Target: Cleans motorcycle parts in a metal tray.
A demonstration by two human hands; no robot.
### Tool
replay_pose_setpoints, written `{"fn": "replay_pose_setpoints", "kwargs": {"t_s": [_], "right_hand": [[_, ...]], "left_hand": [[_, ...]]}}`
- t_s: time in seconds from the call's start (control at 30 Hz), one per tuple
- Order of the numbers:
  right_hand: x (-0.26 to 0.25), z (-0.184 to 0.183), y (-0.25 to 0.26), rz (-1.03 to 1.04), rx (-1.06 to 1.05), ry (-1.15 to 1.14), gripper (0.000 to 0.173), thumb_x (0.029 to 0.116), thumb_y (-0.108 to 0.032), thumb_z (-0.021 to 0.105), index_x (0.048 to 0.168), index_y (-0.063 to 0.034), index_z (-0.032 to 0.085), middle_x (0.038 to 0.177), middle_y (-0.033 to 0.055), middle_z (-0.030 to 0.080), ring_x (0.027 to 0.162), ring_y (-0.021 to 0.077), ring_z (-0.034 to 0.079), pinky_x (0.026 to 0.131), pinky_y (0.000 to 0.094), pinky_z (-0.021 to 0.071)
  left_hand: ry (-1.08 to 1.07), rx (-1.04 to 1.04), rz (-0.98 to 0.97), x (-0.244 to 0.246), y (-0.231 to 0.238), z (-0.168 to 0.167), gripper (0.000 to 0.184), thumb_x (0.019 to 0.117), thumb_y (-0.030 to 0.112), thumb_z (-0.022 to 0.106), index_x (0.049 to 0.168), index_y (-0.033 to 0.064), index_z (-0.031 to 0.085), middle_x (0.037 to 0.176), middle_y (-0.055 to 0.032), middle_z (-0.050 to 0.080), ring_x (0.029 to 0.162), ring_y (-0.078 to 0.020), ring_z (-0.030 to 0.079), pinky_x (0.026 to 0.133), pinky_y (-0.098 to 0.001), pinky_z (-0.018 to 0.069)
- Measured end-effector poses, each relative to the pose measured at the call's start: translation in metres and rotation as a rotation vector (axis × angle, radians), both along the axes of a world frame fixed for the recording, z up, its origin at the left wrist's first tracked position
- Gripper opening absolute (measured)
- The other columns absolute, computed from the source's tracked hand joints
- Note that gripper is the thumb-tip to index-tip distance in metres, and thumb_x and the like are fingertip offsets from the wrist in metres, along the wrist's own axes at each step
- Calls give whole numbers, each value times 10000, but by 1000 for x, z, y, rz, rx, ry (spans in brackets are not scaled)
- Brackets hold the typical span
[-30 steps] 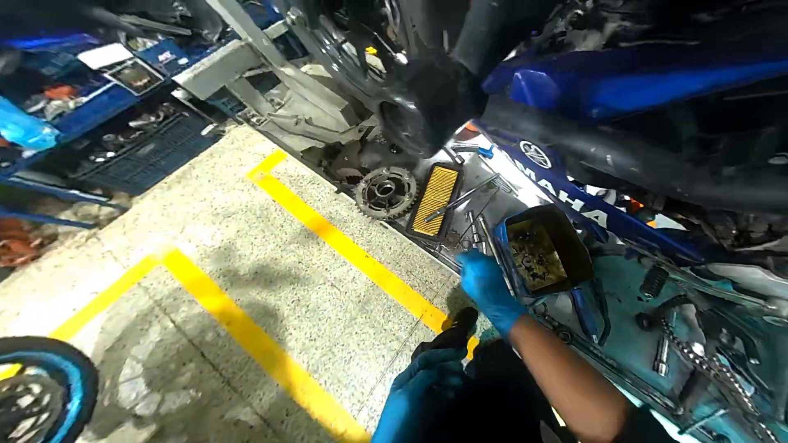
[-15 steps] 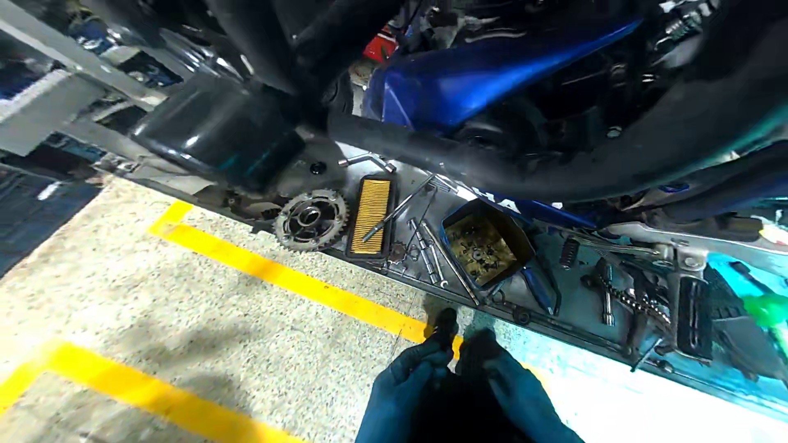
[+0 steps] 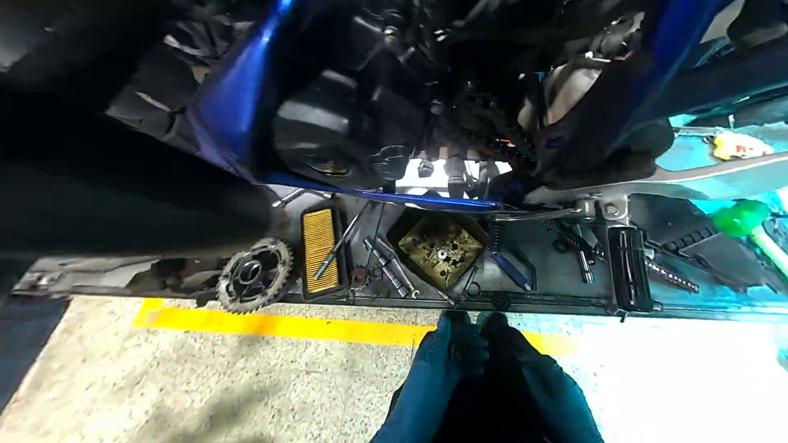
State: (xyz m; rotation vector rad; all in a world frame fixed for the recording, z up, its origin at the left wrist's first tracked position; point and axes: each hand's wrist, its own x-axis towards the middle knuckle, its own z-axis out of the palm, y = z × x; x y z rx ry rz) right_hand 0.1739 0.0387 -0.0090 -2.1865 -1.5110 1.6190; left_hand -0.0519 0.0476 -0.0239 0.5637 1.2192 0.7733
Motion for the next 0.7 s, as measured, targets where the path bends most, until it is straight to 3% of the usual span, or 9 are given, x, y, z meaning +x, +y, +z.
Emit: {"fn": "replay_pose_setpoints", "kwargs": {"t_s": [0.13, 0.17, 0.2, 0.23, 0.33, 0.47, 0.57, 0.63, 0.7], "right_hand": [[15, -18, -9, 20, -16, -99, 383, 1050, -144, 512, 1391, 2, 610, 1424, 196, 602, 1300, 317, 590, 1122, 460, 424], [28, -44, -26, 69, 95, -134, 348, 1063, -202, 528, 1341, -33, 653, 1337, 159, 658, 1182, 276, 653, 1034, 440, 501], [47, -89, -54, 91, 415, -149, 310, 1025, -274, 568, 1187, -68, 735, 1135, 124, 733, 940, 220, 725, 815, 400, 609], [60, -104, -63, 82, 463, -76, 308, 1025, -311, 574, 1195, -108, 731, 1132, 93, 729, 910, 192, 720, 782, 408, 615], [65, -83, -47, 25, 359, -6, 299, 1017, -274, 592, 1246, -132, 722, 1169, 89, 724, 936, 224, 717, 840, 472, 595], [67, -71, -19, 61, 451, 9, 295, 1015, -192, 549, 1230, -82, 719, 1096, 107, 731, 832, 206, 711, 751, 440, 603], [67, -70, 2, 116, 509, 14, 289, 1009, -177, 543, 1218, -95, 725, 1082, 77, 737, 805, 166, 708, 726, 395, 609], [64, -71, 15, 147, 520, 5, 284, 1014, -187, 538, 1203, -102, 733, 1081, 72, 738, 809, 162, 711, 733, 389, 613], [56, -70, 27, 183, 524, -18, 294, 1013, -218, 526, 1192, -116, 735, 1070, 59, 742, 821, 157, 716, 746, 381, 616]], "left_hand": [[-193, -95, 65, 11, 15, -1, 758, 1103, 435, 40, 1272, -74, 576, 1144, -168, 722, 1061, -272, 714, 895, -462, 602], [-218, -128, 81, 14, 17, 2, 768, 1103, 438, 31, 1274, -75, 576, 1153, -180, 721, 1058, -281, 715, 892, -465, 600], [-246, -156, 87, 16, 17, 7, 778, 1102, 443, 20, 1295, -80, 563, 1182, -195, 710, 1072, -293, 709, 901, -473, 592], [-285, -161, 88, 16, 17, 10, 785, 1098, 449, 8, 1313, -81, 546, 1204, -199, 701, 1089, -298, 703, 914, -479, 589], [-388, -116, 78, 14, 13, 15, 809, 1079, 487, -15, 1350, -66, 510, 1249, -197, 679, 1131, -309, 685, 938, -491, 578], [-407, -137, 135, 8, 3, 21, 816, 1073, 496, -25, 1366, -51, 504, 1276, -191, 674, 1159, -300, 676, 963, -485, 568], [-407, -124, 221, -1, -11, 11, 604, 1122, 332, 129, 1381, -51, 518, 1294, -198, 664, 1172, -301, 668, 986, -477, 558], [-405, -71, 274, -8, -23, 3, 427, 1076, 128, 281, 1372, -53, 530, 1314, -211, 650, 1179, -319, 663, 995, -477, 558], [-350, -32, 305, -15, -33, 3, 400, 1025, 30, 346, 1370, -58, 528, 1308, -208, 655, 1160, -311, 673, 978, -458, 571]]}}
